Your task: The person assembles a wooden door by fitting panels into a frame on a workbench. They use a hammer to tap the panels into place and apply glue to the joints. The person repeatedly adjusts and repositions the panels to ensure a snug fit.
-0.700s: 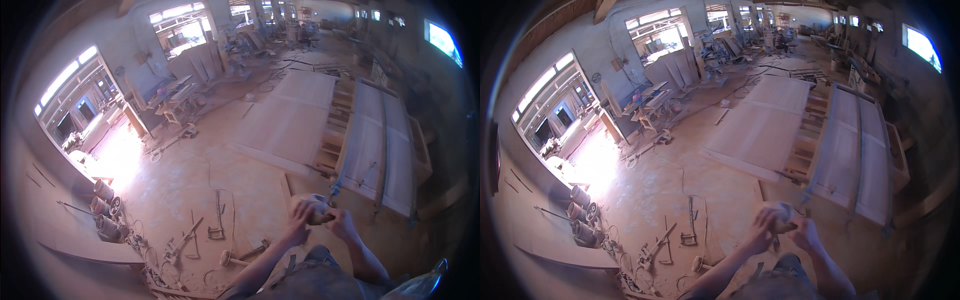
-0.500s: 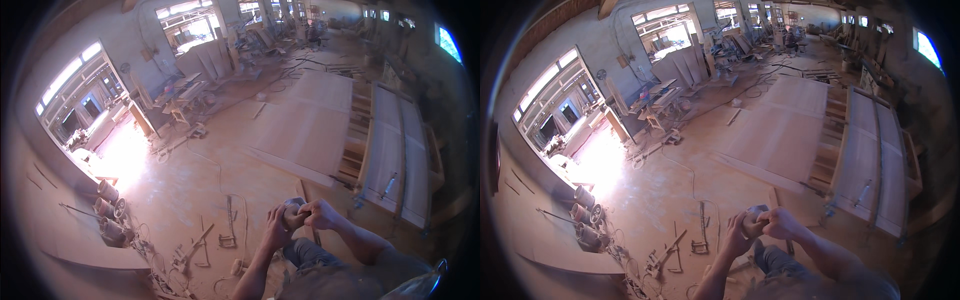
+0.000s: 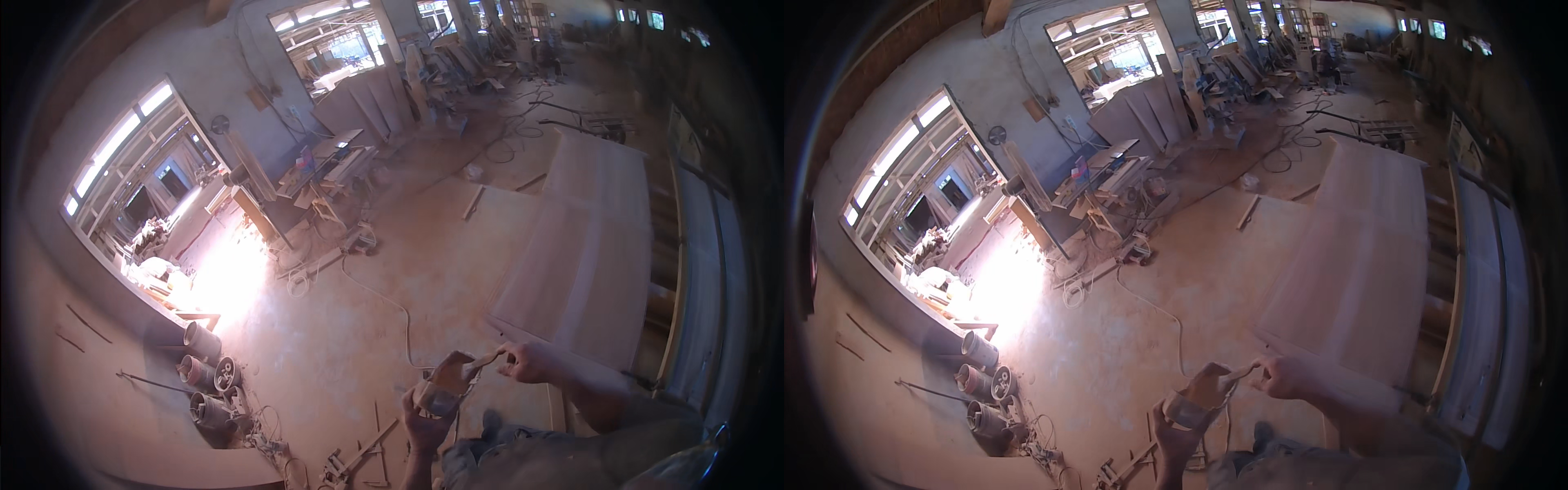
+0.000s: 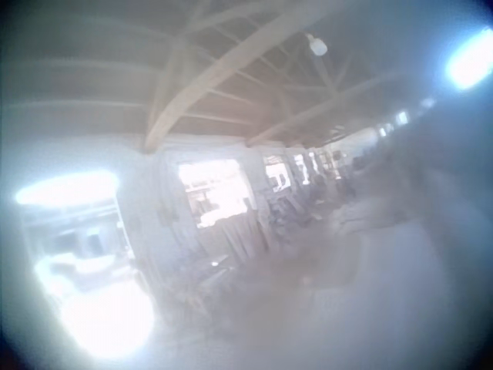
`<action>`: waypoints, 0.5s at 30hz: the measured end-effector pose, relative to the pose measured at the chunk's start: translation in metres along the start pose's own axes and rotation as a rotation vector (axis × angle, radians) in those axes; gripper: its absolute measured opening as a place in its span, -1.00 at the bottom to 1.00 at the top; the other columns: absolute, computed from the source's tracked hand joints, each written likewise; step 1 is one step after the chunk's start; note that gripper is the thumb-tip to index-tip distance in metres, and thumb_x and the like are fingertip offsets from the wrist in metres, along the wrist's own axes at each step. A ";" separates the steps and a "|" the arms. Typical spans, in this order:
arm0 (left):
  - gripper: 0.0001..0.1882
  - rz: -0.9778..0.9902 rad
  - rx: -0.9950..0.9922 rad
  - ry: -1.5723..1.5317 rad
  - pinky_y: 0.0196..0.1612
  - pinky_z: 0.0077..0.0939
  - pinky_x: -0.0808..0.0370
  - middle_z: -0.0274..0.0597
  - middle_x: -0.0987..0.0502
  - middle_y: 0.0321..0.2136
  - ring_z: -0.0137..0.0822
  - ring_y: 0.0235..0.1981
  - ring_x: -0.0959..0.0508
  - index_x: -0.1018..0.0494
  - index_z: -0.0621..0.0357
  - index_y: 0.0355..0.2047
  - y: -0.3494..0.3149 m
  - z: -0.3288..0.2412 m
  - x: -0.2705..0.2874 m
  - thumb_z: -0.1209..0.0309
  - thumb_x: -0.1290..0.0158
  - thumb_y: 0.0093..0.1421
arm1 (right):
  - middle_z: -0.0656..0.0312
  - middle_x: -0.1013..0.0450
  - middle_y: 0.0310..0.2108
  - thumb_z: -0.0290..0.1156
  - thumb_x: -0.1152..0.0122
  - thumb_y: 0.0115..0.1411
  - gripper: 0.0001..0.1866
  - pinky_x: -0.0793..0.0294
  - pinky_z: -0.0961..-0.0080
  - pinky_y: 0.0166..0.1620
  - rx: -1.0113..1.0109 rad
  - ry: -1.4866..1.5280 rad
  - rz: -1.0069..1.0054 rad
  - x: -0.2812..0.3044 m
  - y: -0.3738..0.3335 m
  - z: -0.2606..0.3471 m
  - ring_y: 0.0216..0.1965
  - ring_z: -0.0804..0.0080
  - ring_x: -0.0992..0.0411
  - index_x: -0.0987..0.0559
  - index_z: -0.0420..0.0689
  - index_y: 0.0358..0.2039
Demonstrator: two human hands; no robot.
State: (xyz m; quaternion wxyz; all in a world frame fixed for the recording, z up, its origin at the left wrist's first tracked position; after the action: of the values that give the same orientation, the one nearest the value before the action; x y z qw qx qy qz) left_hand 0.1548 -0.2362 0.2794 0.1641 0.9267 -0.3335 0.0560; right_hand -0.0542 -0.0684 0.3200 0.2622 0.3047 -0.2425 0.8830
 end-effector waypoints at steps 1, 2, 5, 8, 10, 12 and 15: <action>-0.21 -0.005 -0.030 0.016 -0.02 -0.34 -0.56 -0.07 -0.53 -0.06 -0.25 -0.06 -0.59 -0.33 0.22 0.08 0.019 0.000 0.005 0.39 -0.52 -0.12 | 0.06 -0.61 -0.31 -0.23 -0.37 0.21 -0.50 -0.50 0.34 -0.13 0.002 0.041 0.014 0.004 0.011 0.010 -0.23 0.34 -0.57 -0.54 -0.22 0.09; -0.21 -0.005 -0.057 0.034 -0.02 -0.35 -0.55 -0.07 -0.53 -0.06 -0.25 -0.06 -0.59 -0.33 0.22 0.08 0.036 0.002 0.009 0.39 -0.52 -0.12 | 0.06 -0.59 -0.34 -0.24 -0.38 0.21 -0.50 -0.51 0.35 -0.15 0.077 0.113 -0.051 0.005 0.022 0.013 -0.26 0.34 -0.56 -0.53 -0.21 0.09; -0.20 0.029 -0.156 0.005 -0.05 -0.33 -0.55 -0.08 -0.55 -0.08 -0.24 -0.08 -0.59 -0.32 0.21 0.13 0.096 0.026 -0.003 0.40 -0.50 -0.11 | 0.10 -0.54 -0.41 -0.28 -0.41 0.19 -0.51 -0.51 0.36 -0.19 0.226 0.303 -0.208 0.005 0.072 0.015 -0.34 0.38 -0.51 -0.53 -0.21 0.08; -0.13 0.073 -0.194 0.108 -0.04 -0.32 -0.54 -0.08 -0.54 -0.06 -0.21 -0.07 -0.58 -0.30 0.22 0.18 0.159 0.012 -0.018 0.34 -0.49 -0.12 | 0.17 -0.50 -0.45 -0.31 -0.41 0.20 -0.54 -0.50 0.41 -0.24 0.243 0.458 -0.365 0.006 0.128 0.016 -0.39 0.47 -0.44 -0.54 -0.22 0.06; -0.05 0.134 -0.209 0.225 -0.01 -0.31 -0.52 -0.08 -0.51 -0.03 -0.20 -0.03 -0.56 -0.27 0.23 0.22 0.205 0.036 -0.036 0.26 -0.50 -0.14 | 0.21 -0.53 -0.40 -0.33 -0.39 0.23 -0.53 -0.50 0.43 -0.24 0.160 0.470 -0.488 0.027 0.156 0.015 -0.37 0.58 -0.42 -0.53 -0.25 0.10; 0.01 0.167 -0.370 0.267 0.09 -0.30 -0.47 -0.07 -0.48 0.00 -0.20 0.03 -0.51 -0.26 0.28 0.24 0.252 0.058 -0.049 0.28 -0.52 -0.20 | 0.23 -0.57 -0.31 -0.42 -0.37 0.23 -0.55 -0.51 0.49 -0.21 0.174 0.436 -0.451 0.042 0.191 0.005 -0.31 0.61 -0.45 -0.54 -0.25 0.12; -0.02 0.267 -0.174 0.084 0.06 -0.25 -0.50 -0.03 -0.48 -0.03 -0.17 0.00 -0.52 -0.29 0.30 0.17 0.318 0.079 -0.071 0.38 -0.56 -0.25 | 0.23 -0.56 -0.32 -0.57 -0.29 0.23 -0.63 -0.51 0.51 -0.17 0.162 0.656 -0.397 0.061 0.241 0.012 -0.28 0.58 -0.47 -0.57 -0.21 0.07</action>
State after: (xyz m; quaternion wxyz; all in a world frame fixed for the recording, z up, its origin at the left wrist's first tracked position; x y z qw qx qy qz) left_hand -0.1022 -0.4508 0.2749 0.2484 0.8534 -0.4500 0.0868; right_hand -0.2382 -0.2355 0.3045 0.4667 0.0670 -0.0116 0.8818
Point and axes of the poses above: each hand's wrist, its own y-axis towards the middle knuckle, its own x-axis out of the back of the hand, z = x × y, the point moved 1 cm from there along y, towards the middle knuckle
